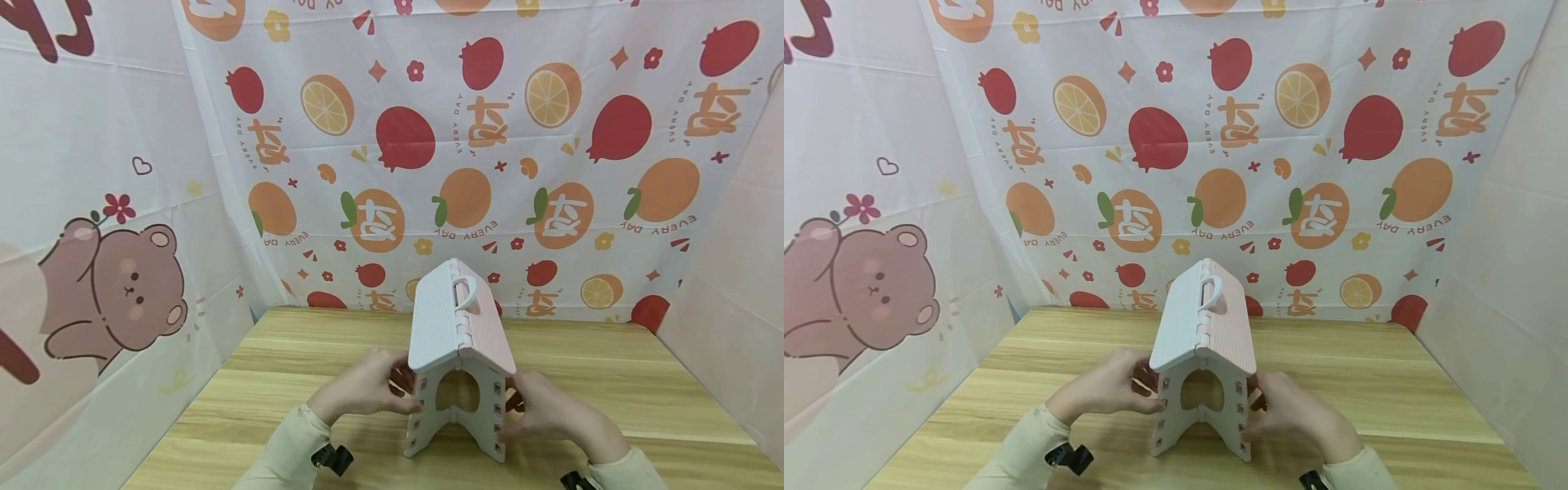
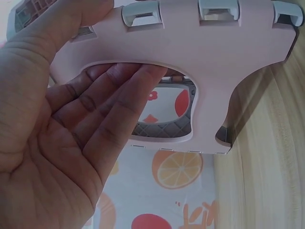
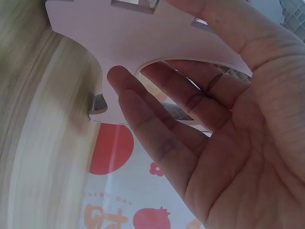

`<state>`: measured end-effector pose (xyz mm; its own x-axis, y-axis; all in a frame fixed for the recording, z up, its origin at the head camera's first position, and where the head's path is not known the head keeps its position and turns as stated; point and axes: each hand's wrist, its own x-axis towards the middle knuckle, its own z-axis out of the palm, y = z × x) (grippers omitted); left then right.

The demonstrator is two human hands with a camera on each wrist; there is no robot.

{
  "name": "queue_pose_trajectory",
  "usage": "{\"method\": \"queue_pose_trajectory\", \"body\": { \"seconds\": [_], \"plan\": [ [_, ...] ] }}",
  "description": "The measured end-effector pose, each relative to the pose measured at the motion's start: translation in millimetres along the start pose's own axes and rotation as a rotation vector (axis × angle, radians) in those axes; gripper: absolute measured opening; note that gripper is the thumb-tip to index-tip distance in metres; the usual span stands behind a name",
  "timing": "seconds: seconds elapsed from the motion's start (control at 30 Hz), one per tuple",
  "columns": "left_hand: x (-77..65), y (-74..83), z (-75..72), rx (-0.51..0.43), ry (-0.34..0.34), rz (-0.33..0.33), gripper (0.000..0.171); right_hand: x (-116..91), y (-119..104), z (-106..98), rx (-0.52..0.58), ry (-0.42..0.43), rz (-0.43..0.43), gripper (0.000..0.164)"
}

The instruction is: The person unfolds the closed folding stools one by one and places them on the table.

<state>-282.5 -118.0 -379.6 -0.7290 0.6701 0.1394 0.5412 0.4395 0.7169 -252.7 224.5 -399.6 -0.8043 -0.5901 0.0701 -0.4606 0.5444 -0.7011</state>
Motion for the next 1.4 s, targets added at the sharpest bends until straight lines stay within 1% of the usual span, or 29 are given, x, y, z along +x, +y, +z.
{"method": "queue_pose_trajectory", "body": {
  "seconds": [0.17, 0.33, 0.6, 0.83, 1.17, 1.4],
  "plan": [
    [-0.1, -0.6, -2.5, -0.007, -0.009, 0.004, 0.042, -1.7, -0.5, -1.3, -0.015, 0.004, 0.014, 0.083],
    [-0.4, -2.7, -4.0, -0.010, -0.014, 0.017, 0.040, -2.3, -1.4, -2.1, -0.005, 0.001, 0.035, 0.085],
    [-2.1, -3.9, -7.2, -0.010, -0.026, 0.024, 0.040, -3.2, -0.9, -2.9, 0.012, -0.003, 0.034, 0.083],
    [-3.0, -3.8, -9.1, 0.002, -0.033, 0.023, 0.042, -4.5, -1.0, -3.4, 0.036, -0.006, 0.013, 0.083],
    [-5.3, -5.4, -8.8, -0.004, -0.036, 0.021, 0.044, -4.5, -1.5, -3.2, 0.057, -0.018, -0.014, 0.076],
    [-6.8, 0.0, -9.6, -0.006, -0.053, 0.025, 0.046, -5.6, -2.1, -4.7, 0.104, -0.038, -0.043, 0.076]
  ]
}}
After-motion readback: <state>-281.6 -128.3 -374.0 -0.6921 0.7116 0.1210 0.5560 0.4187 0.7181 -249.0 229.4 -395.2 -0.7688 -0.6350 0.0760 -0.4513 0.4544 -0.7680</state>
